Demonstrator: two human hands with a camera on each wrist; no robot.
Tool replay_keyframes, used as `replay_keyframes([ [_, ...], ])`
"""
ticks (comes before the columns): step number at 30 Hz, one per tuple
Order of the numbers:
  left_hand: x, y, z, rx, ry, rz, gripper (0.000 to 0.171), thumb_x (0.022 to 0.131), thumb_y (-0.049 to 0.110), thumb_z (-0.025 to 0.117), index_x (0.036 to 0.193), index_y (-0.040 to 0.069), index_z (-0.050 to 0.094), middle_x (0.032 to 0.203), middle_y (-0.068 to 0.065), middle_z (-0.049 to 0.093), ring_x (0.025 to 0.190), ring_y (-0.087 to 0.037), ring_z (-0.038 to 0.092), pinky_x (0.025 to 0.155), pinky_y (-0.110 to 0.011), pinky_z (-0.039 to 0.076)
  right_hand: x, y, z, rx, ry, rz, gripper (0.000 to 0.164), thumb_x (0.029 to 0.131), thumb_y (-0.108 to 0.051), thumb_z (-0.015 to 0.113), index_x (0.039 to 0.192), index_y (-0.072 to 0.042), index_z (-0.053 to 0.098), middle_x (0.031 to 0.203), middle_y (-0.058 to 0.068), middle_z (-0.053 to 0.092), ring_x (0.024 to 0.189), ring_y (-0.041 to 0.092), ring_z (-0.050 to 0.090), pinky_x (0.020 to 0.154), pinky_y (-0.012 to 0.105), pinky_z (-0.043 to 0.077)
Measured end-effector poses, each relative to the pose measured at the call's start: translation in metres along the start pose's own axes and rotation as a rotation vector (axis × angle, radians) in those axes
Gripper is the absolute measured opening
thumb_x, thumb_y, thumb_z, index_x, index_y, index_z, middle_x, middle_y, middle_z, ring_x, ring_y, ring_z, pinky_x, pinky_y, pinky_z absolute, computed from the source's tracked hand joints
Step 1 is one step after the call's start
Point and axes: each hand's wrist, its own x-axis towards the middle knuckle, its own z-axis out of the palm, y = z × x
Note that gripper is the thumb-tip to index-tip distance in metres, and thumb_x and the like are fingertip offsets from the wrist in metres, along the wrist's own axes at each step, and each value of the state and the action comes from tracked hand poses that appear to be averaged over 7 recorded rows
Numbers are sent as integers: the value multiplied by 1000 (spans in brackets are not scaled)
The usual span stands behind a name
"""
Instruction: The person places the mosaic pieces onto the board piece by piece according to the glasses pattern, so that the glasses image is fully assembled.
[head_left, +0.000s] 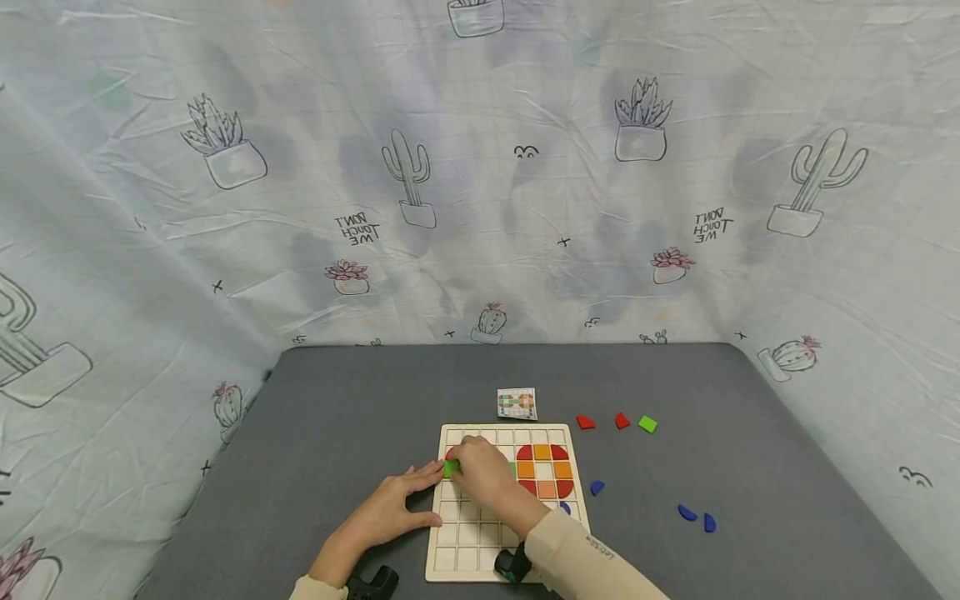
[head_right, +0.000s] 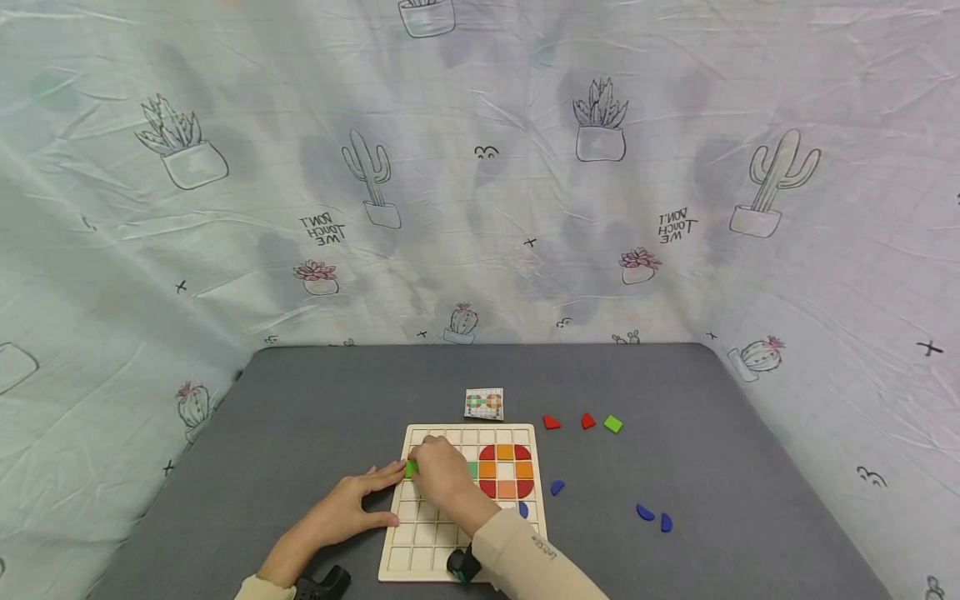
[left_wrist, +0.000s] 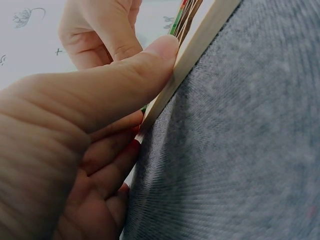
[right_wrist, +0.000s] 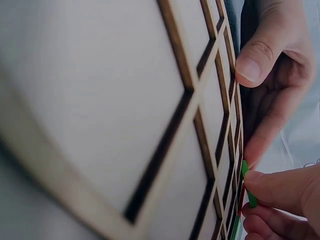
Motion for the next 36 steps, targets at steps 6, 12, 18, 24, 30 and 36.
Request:
replay_keyframes([
  [6, 0, 0, 0, 6, 14, 5, 74, 77, 44, 74, 137, 8, 52, 145, -6, 45, 136, -25, 40, 112, -51, 29, -1, 1, 1, 4, 4, -7, 17, 80, -13, 75, 97, -10, 76, 87, 0, 65, 79, 11, 59, 64, 16, 52],
  [12, 0, -1, 0, 14, 22, 16, 74, 77, 45, 74, 137, 7, 52, 145, -6, 45, 135, -25, 41, 112, -51, 30, -1, 3, 1, 5, 12, -32, 17, 79, -10, 76, 96, -9, 77, 87, 1, 65, 80, 11, 58, 66, 16, 52],
  [18, 0, -2, 1, 15, 17, 21, 75, 77, 46, 72, 138, 7, 51, 146, -7, 45, 135, -25, 40, 111, -52, 30, -1, 6, 3, 15, -11, -31, 19, 80, -13, 76, 98, -9, 76, 91, 2, 64, 82, 11, 57, 68, 16, 52],
  [24, 0, -2, 1, 16, 8, 10, 76, 77, 47, 72, 139, 8, 50, 146, -6, 43, 136, -25, 40, 111, -52, 30, -1, 7, 3, 78, -18, 13, 22, 78, -13, 76, 99, -9, 75, 92, 1, 65, 86, 13, 59, 74, 21, 54],
  [30, 1, -1, 0, 3, 3, 3, 77, 76, 46, 73, 139, 8, 49, 147, -6, 43, 136, -25, 39, 111, -54, 29, -3, 7, -6, 203, -26, 77, 22, 78, -9, 74, 100, -8, 74, 99, 4, 67, 94, 20, 63, 80, 31, 56],
  [36, 1, -1, 1, -14, -5, -3, 77, 76, 46, 73, 138, 7, 50, 147, -7, 43, 136, -26, 39, 112, -54, 28, -8, 14, -20, 324, -29, 122, 32, 81, -12, 75, 111, -3, 69, 109, 11, 66, 96, 26, 64, 77, 35, 57],
])
